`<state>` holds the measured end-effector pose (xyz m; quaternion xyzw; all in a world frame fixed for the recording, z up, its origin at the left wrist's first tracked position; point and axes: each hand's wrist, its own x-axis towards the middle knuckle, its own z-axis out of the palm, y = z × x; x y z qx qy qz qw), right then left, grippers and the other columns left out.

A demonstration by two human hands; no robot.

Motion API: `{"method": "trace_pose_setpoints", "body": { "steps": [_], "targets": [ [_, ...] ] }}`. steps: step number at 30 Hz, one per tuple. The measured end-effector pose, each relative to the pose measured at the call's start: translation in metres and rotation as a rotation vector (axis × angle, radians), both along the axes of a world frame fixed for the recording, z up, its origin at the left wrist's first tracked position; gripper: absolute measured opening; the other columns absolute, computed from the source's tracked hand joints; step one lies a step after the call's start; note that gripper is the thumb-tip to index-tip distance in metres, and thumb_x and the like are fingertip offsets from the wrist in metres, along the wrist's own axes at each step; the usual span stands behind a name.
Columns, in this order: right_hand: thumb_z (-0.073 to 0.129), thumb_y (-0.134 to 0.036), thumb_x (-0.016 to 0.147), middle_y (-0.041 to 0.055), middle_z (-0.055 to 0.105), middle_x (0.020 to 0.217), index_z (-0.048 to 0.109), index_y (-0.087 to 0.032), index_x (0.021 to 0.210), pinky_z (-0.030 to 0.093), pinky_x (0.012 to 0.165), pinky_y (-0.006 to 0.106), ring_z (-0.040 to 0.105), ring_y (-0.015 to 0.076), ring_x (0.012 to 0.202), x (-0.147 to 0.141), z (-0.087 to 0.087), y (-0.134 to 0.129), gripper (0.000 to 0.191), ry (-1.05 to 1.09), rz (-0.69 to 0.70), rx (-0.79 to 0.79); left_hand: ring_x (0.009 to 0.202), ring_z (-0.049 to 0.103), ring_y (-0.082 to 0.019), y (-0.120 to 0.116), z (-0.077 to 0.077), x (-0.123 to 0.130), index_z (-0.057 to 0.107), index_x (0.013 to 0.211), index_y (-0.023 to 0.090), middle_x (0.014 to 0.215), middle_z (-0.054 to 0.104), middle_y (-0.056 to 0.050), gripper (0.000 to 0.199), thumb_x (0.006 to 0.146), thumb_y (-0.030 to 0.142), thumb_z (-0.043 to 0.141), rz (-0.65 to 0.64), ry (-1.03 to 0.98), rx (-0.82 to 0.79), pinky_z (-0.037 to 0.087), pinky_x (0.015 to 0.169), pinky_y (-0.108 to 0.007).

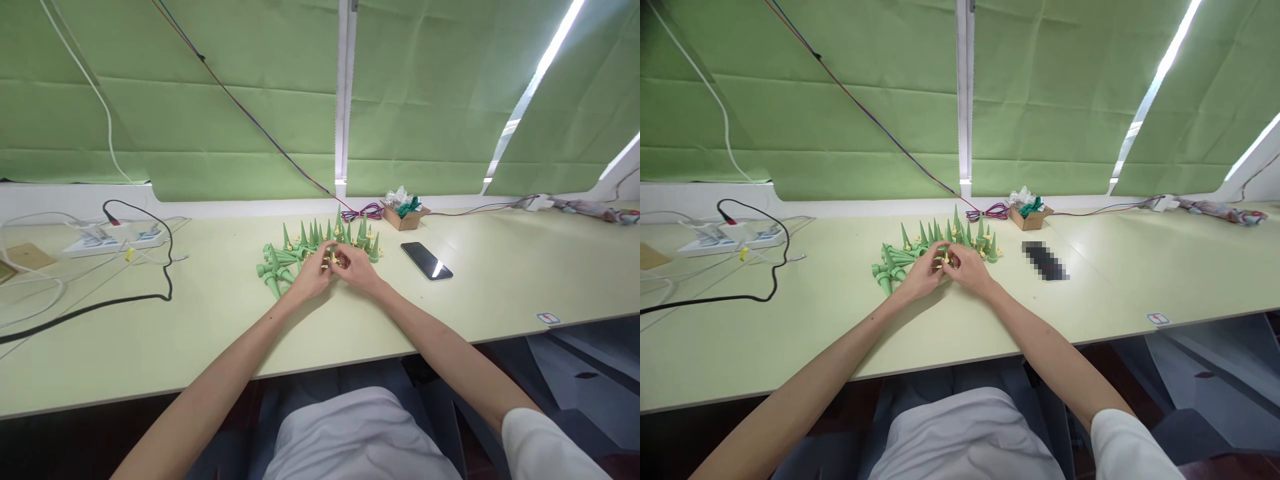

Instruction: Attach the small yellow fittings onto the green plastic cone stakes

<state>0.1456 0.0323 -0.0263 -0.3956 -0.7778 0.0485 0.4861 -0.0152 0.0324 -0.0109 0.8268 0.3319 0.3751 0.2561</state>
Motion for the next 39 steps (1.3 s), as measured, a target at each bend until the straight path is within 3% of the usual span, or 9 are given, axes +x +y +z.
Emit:
{"method": "trace_pose_setpoints", "body": {
  "steps": [6, 14, 23, 39],
  "targets": [
    [0.057, -0.026, 0.082, -0.0033, 0.046, 0.062, 0.045, -0.021, 0.075, 0.034, 0.056, 0.026, 0.043, 0.0126, 0.056, -0.0009, -0.0005, -0.0003, 0.015, 0.008, 0.032, 0.005, 0.083, 0.063, -0.018, 0.0003, -0.0022, -0.001, 0.038, 0.14, 0.021, 0.099, 0.066, -0.006, 0.062, 0.08, 0.006, 0.043, 0.029, 0.064, 0.066, 0.051, 0.079, -0.033],
    [0.056, -0.026, 0.082, -0.0024, 0.048, 0.063, 0.045, -0.021, 0.074, 0.034, 0.057, 0.026, 0.044, 0.013, 0.057, -0.001, -0.0015, 0.0009, 0.015, -0.004, 0.042, -0.003, 0.088, 0.063, -0.018, 0.0012, -0.0047, -0.0023, 0.036, 0.142, 0.022, 0.11, 0.066, -0.008, 0.065, 0.08, 0.005, 0.043, 0.025, 0.076, 0.088, 0.05, 0.085, -0.034],
    [0.056, -0.026, 0.084, -0.0024, 0.048, 0.063, 0.044, -0.021, 0.075, 0.034, 0.057, 0.026, 0.044, 0.0131, 0.057, 0.0001, -0.0026, 0.0025, 0.015, -0.01, 0.071, 0.007, 0.078, 0.063, -0.018, -0.0003, -0.0035, -0.0029, 0.037, 0.142, 0.02, 0.088, 0.065, -0.004, 0.066, 0.078, 0.005, 0.042, 0.032, 0.093, 0.065, 0.05, 0.078, -0.033],
    [0.055, -0.025, 0.083, -0.0028, 0.045, 0.063, 0.044, -0.021, 0.074, 0.034, 0.057, 0.026, 0.041, 0.013, 0.057, 0.0, -0.0017, 0.0027, 0.014, -0.035, 0.077, -0.014, 0.077, 0.06, -0.019, 0.002, -0.0052, -0.0036, 0.037, 0.141, 0.019, 0.089, 0.065, -0.004, 0.066, 0.077, 0.006, 0.043, 0.056, 0.13, 0.075, 0.048, 0.075, -0.032]
  ]
}}
